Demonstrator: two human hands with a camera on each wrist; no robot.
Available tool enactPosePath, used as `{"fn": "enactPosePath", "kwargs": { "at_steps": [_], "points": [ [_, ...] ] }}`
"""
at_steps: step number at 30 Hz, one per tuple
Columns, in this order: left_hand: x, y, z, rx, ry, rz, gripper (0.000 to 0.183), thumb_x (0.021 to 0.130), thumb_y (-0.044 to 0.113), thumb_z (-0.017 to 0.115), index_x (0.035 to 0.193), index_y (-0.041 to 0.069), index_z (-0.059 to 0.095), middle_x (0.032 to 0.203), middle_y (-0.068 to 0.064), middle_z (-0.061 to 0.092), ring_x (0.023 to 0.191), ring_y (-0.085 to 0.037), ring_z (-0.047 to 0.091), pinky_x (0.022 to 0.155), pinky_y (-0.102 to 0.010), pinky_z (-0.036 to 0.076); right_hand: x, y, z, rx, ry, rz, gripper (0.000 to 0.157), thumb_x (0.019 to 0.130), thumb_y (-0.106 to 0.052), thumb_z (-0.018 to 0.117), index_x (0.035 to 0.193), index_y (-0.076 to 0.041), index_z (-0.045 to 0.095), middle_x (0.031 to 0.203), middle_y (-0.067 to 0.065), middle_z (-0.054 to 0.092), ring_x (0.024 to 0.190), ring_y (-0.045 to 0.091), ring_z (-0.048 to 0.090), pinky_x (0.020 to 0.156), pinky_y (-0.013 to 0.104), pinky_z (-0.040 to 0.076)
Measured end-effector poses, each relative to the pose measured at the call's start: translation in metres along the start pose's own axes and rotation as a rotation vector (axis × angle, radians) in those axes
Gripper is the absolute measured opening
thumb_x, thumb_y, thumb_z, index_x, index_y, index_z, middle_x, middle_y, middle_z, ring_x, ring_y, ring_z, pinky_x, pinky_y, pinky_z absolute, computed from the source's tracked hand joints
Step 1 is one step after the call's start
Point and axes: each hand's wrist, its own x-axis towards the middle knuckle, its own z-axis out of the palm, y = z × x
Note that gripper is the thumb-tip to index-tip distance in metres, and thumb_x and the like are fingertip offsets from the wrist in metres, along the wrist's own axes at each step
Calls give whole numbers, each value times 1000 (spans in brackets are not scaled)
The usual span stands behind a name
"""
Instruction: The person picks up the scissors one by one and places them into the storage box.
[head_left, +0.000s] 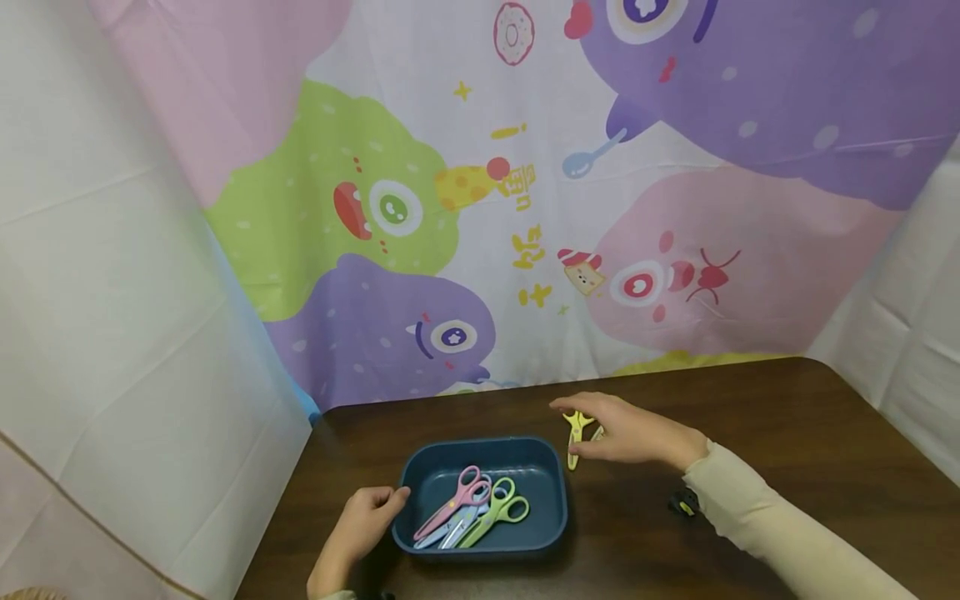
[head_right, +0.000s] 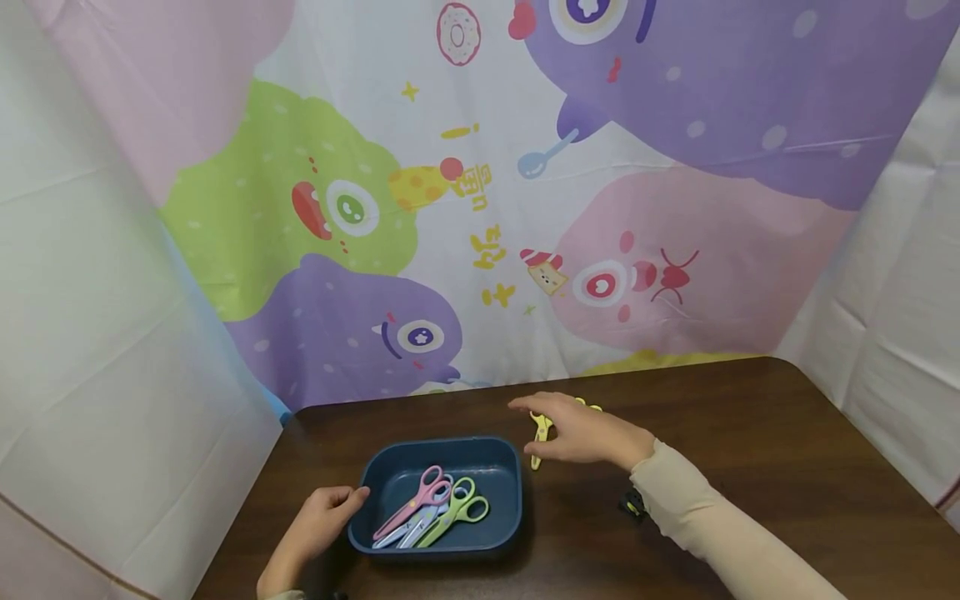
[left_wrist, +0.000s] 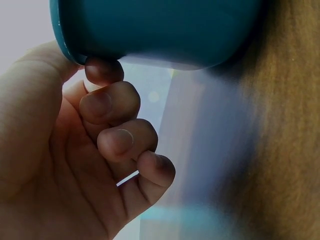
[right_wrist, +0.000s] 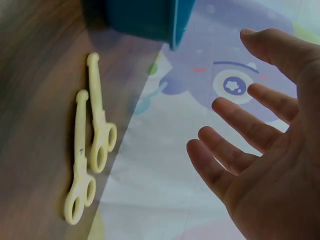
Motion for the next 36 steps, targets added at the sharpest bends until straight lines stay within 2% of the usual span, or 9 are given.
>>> {"fn": "enactPosePath", "kwargs": {
  "at_steps": [5,14,21,36],
  "points": [
    [0,0,0,-5,-1,-4,49,100,38,65,63,9,53,57,5,36,55,-8,36,54,-23,28,-7,6,-3,-13,19,17,67,92,-31,77,150,-10,49,148,10,56,136,34,52,109,59,43],
    [0,0,0,-7,-6,3,49,100,38,65,64,8,53,57,6,36,54,-7,35,54,-23,28,-16,16,-6,-37,67,24,65,90,-26,78,147,-8,51,140,10,60,129,33,57,107,58,45],
    [0,1,-1,-6,-8,2,49,100,38,65,64,7,54,57,6,37,54,-7,35,54,-23,27,-22,24,-9,-49,65,73,64,93,-27,76,149,-8,50,147,14,56,137,39,51,109,62,41],
    [0,1,0,-9,-7,-8,49,101,37,65,64,8,53,57,5,37,54,-8,35,54,-23,28,-22,53,-11,-84,104,70,63,92,-24,75,147,-4,51,145,18,57,135,41,53,110,61,41]
  ]
}}
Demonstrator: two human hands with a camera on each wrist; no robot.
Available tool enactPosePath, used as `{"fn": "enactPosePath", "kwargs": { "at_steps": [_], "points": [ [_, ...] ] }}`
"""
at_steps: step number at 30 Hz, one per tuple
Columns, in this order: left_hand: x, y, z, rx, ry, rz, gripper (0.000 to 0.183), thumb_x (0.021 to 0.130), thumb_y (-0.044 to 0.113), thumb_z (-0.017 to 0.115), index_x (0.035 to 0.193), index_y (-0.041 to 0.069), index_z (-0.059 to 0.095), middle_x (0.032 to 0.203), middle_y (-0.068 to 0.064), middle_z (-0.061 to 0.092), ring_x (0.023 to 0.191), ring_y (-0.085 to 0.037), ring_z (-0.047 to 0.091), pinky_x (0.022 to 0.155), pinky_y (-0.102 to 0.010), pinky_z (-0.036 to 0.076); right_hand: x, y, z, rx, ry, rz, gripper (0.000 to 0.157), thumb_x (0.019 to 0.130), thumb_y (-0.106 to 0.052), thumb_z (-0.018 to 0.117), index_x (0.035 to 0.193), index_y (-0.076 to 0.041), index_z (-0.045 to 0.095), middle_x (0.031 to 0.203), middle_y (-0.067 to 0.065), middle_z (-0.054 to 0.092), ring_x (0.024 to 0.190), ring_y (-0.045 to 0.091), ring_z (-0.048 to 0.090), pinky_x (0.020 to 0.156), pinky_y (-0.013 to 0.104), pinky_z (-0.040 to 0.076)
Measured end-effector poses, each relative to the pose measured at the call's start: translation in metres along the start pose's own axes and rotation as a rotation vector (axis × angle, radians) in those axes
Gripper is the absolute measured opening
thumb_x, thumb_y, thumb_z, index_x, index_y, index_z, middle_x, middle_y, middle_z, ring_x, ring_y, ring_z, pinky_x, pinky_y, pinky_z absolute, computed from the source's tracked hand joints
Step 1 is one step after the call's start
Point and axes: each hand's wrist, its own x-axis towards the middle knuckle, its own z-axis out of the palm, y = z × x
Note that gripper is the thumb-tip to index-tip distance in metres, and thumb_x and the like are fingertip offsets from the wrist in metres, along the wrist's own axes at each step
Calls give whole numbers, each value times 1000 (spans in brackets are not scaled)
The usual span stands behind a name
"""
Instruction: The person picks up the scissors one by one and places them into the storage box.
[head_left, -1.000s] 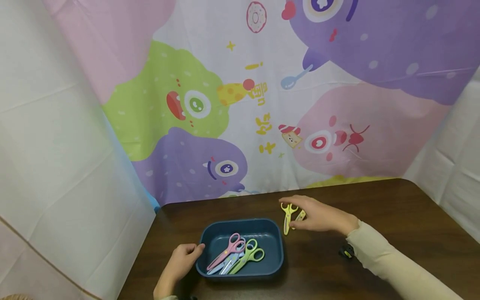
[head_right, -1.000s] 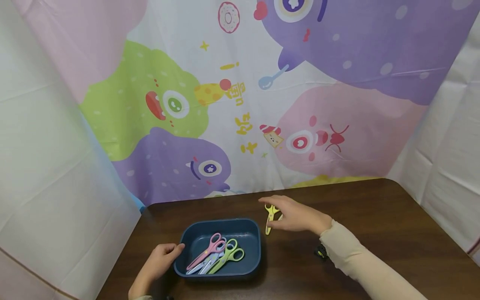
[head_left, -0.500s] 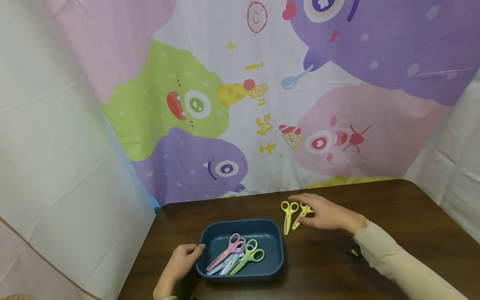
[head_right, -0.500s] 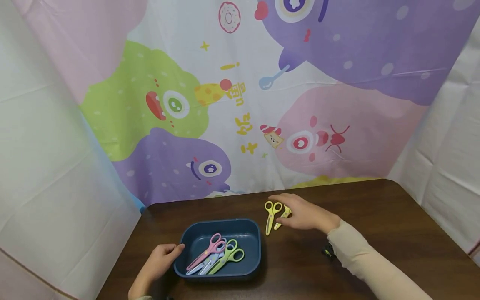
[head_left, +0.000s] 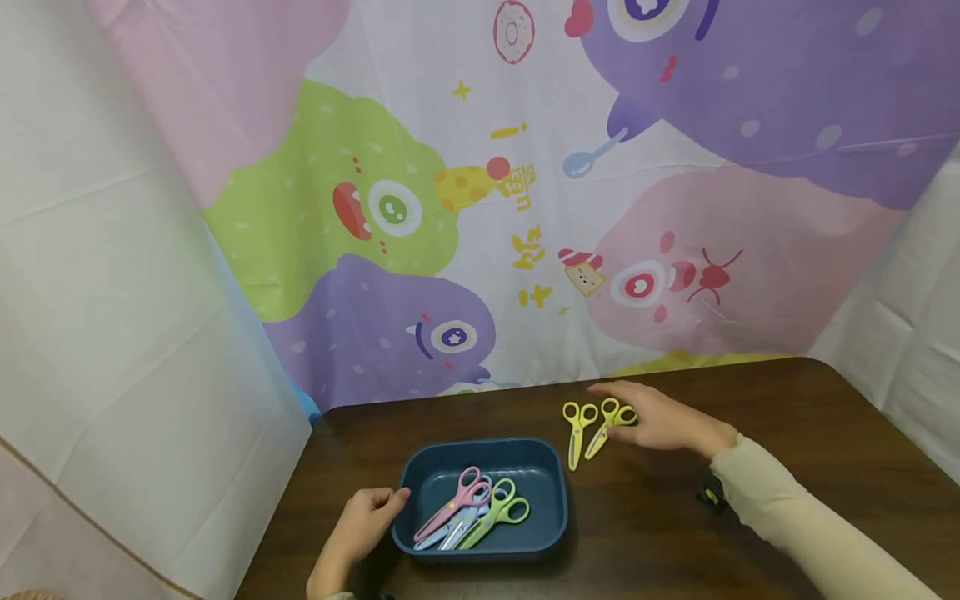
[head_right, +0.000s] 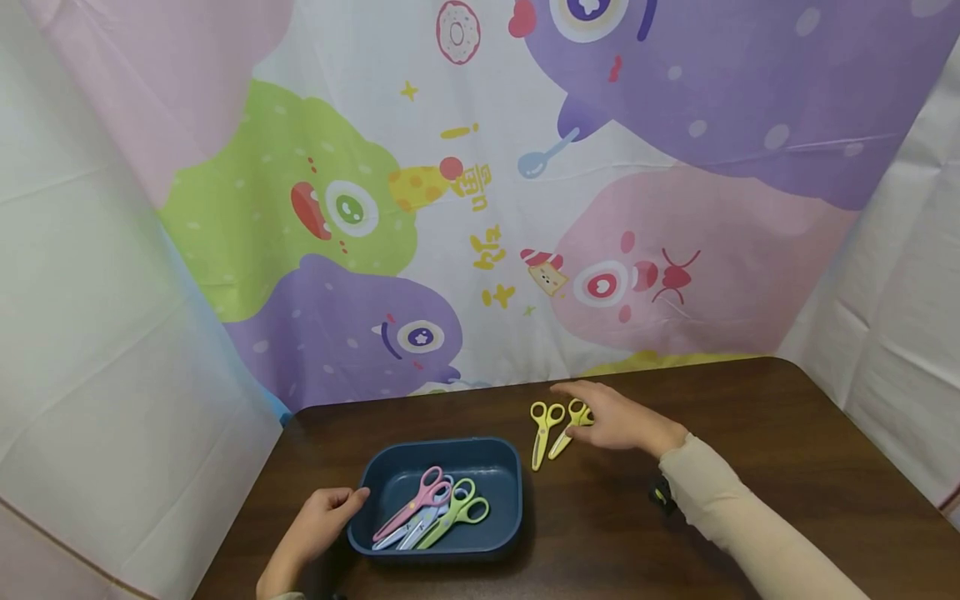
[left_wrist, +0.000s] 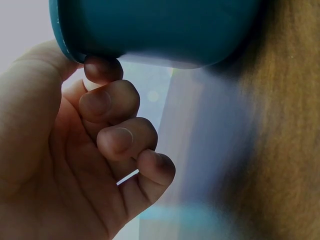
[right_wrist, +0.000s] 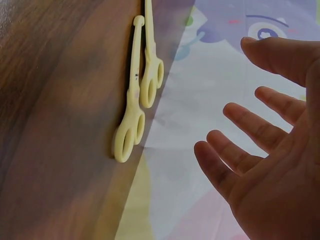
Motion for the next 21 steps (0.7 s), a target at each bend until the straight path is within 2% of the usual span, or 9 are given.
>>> {"fn": "enactPosePath", "kwargs": {
  "at_steps": [8,16,21],
  "points": [
    [-1,0,0,-11,-3,-6,49,101,37,65,64,8,52,58,5,36,54,-8,34,53,-23,28,3,7,3,15,18,-16,61,92,-18,76,145,-1,52,142,19,59,133,42,54,108,62,42],
    [0,0,0,-10,3,1,50,100,37,66,63,8,51,57,5,36,53,-7,34,53,-23,27,9,13,5,54,-6,36,64,91,-13,75,148,-2,49,147,20,56,138,42,50,111,61,39],
    [0,0,1,-5,1,7,49,100,37,66,64,7,52,57,5,36,54,-7,35,54,-23,28,11,18,6,53,-21,39,65,91,-12,74,149,-1,47,147,21,55,138,42,50,111,61,40]
  ]
}}
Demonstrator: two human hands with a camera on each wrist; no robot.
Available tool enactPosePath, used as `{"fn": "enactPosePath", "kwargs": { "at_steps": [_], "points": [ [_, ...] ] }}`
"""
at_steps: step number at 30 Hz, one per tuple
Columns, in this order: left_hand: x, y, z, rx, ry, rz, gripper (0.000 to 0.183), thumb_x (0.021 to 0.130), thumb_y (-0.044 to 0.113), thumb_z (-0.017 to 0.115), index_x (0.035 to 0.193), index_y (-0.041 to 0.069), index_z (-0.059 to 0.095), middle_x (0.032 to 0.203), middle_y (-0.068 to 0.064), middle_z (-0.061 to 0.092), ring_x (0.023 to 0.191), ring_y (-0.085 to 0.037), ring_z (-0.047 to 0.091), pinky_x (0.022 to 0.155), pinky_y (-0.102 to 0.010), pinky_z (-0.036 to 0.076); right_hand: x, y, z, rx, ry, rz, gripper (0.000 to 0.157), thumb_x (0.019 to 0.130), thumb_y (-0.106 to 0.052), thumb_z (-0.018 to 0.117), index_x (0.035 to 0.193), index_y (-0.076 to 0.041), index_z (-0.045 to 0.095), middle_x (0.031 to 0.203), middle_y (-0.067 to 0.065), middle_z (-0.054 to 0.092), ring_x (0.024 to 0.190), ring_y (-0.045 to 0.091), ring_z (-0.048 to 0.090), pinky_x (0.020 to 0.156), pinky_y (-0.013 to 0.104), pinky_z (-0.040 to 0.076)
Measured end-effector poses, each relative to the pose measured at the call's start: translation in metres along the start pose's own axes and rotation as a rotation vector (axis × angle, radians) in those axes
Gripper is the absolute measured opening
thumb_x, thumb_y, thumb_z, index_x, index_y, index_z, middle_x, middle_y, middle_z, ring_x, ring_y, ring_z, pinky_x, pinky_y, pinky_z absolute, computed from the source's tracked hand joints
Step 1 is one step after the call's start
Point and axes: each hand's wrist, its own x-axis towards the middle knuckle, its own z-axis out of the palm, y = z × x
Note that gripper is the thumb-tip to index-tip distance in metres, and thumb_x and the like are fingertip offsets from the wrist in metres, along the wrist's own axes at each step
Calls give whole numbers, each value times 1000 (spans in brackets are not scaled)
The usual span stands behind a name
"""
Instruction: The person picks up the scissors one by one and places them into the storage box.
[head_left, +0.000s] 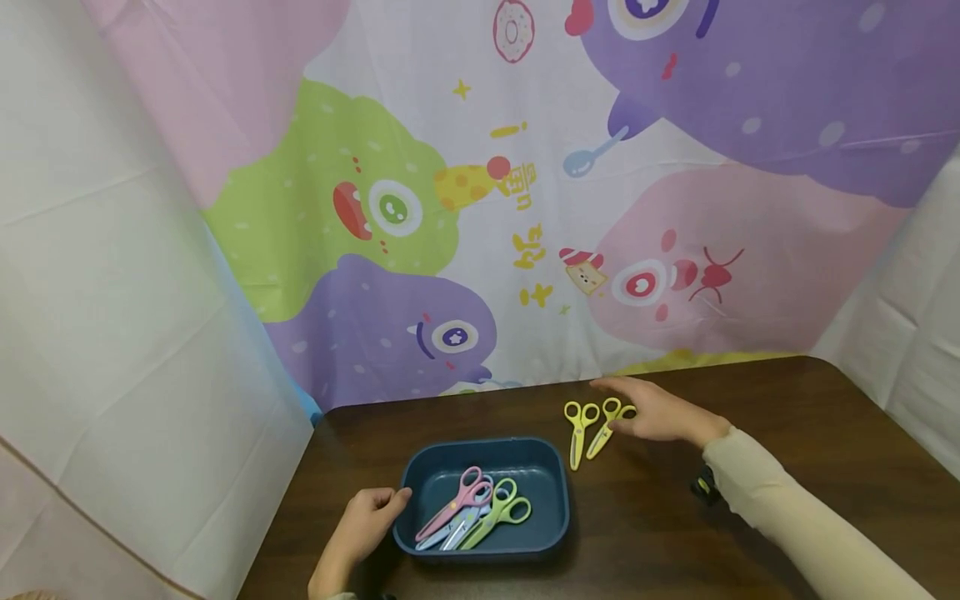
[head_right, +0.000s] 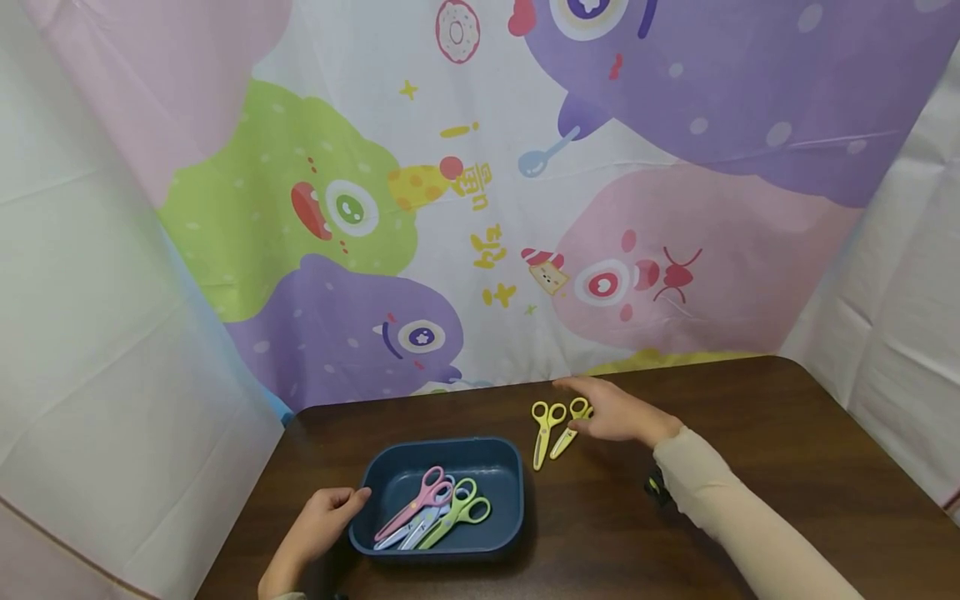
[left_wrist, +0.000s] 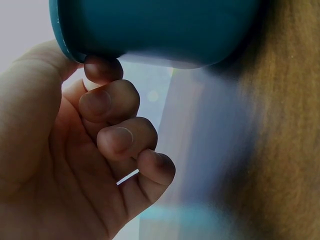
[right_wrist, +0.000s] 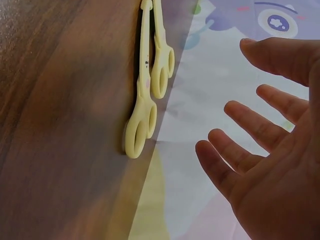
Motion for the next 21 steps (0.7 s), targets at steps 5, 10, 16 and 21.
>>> {"fn": "enactPosePath", "kwargs": {
  "at_steps": [5,10,16,21],
  "points": [
    [-1,1,0,2,4,1,49,100,38,66,64,7,52,57,5,36,54,-7,35,54,-23,28,3,7,1,7,8,-7,63,90,-10,74,148,-1,49,143,23,58,133,42,54,107,61,43],
    [-1,1,0,0,5,-4,49,100,37,66,64,8,51,58,5,36,54,-8,34,53,-23,27,5,16,3,17,-3,1,62,90,-8,73,147,1,49,144,21,57,133,43,53,107,62,43],
    [0,1,0,7,4,-11,49,100,36,66,63,9,50,58,5,35,54,-8,33,53,-23,26,7,24,5,23,-12,13,61,89,-4,71,146,3,49,144,23,56,133,45,53,106,62,43],
    [0,2,-1,7,7,-11,49,101,36,65,63,10,50,58,4,36,54,-8,34,53,-23,26,10,31,10,37,-17,49,62,90,-1,70,147,3,48,145,24,55,133,45,53,107,62,43]
  ]
}}
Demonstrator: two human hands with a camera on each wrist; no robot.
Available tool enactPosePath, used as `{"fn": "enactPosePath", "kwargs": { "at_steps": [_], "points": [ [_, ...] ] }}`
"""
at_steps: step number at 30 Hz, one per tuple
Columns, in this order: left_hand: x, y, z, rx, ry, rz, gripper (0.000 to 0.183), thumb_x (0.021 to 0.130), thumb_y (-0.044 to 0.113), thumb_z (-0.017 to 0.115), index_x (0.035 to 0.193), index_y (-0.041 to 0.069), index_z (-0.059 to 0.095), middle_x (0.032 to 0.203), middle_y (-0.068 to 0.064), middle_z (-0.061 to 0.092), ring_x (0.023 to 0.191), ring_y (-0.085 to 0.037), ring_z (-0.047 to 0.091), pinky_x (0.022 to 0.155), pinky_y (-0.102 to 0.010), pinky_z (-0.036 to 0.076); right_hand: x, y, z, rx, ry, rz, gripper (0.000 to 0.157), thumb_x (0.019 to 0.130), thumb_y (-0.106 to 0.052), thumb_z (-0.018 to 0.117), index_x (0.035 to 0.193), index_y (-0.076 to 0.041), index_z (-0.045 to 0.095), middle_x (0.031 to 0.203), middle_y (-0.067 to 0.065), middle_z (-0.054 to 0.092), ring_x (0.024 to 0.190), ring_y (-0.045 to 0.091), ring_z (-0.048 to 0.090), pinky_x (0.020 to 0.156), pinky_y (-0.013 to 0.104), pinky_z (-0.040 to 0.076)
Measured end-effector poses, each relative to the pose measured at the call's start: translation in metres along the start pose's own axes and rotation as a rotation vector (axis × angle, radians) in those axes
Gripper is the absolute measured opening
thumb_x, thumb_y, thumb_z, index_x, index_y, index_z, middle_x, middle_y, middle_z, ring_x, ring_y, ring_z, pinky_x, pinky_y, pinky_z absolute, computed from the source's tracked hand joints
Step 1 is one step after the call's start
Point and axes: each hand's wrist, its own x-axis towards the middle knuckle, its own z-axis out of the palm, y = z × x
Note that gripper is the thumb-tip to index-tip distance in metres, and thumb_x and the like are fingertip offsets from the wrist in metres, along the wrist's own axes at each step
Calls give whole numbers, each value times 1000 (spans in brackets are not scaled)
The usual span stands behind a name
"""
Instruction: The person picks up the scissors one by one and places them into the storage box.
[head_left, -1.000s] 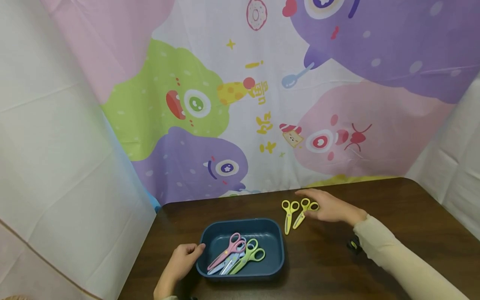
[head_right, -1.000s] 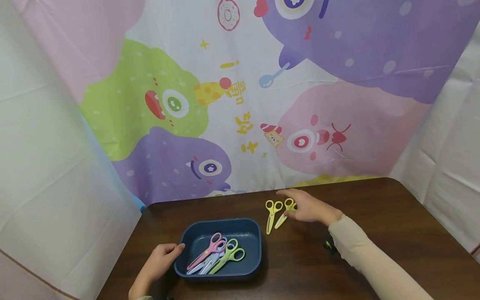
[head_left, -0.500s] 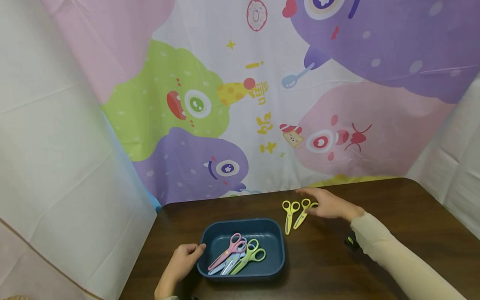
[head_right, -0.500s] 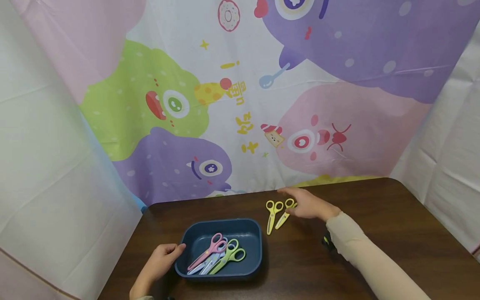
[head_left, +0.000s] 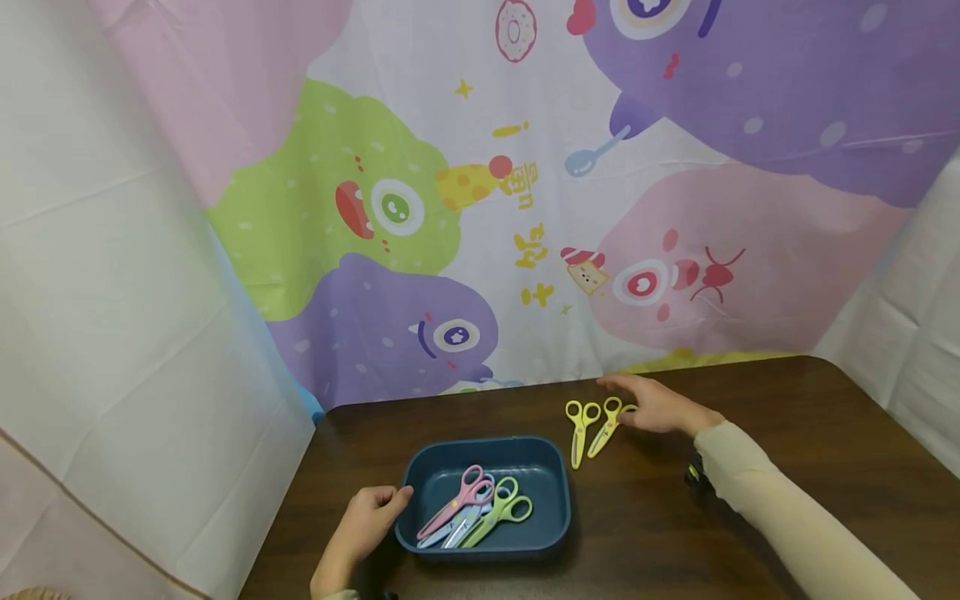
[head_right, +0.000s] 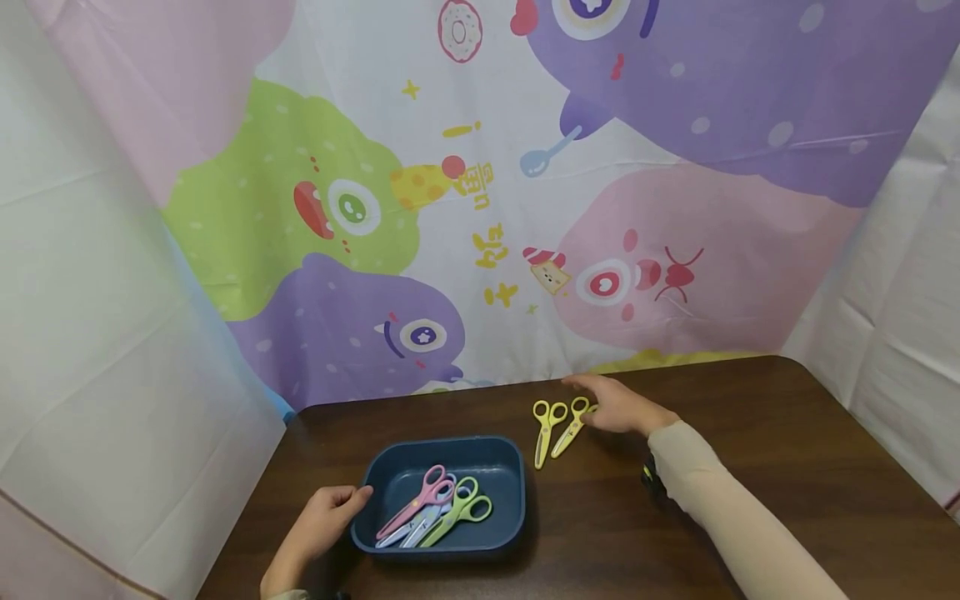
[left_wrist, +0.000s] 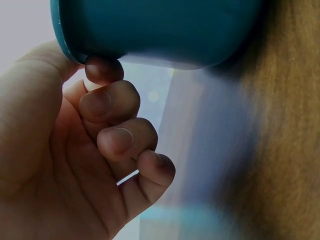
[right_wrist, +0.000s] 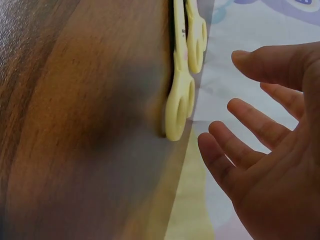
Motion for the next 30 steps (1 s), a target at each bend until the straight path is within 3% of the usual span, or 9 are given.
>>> {"fn": "enactPosePath", "kwargs": {
  "at_steps": [7,30],
  "points": [
    [1,-2,0,1,2,9,49,100,35,66,62,10,49,57,6,35,54,-7,33,53,-23,26,3,9,5,16,-38,56,60,91,0,66,148,0,47,147,24,54,134,45,52,106,61,44],
    [0,-1,-1,-3,-3,33,51,100,37,66,62,8,48,57,6,35,53,-7,32,53,-22,25,1,21,15,21,-60,116,40,100,2,54,139,0,59,136,22,62,128,44,57,102,61,46]
  ]
}}
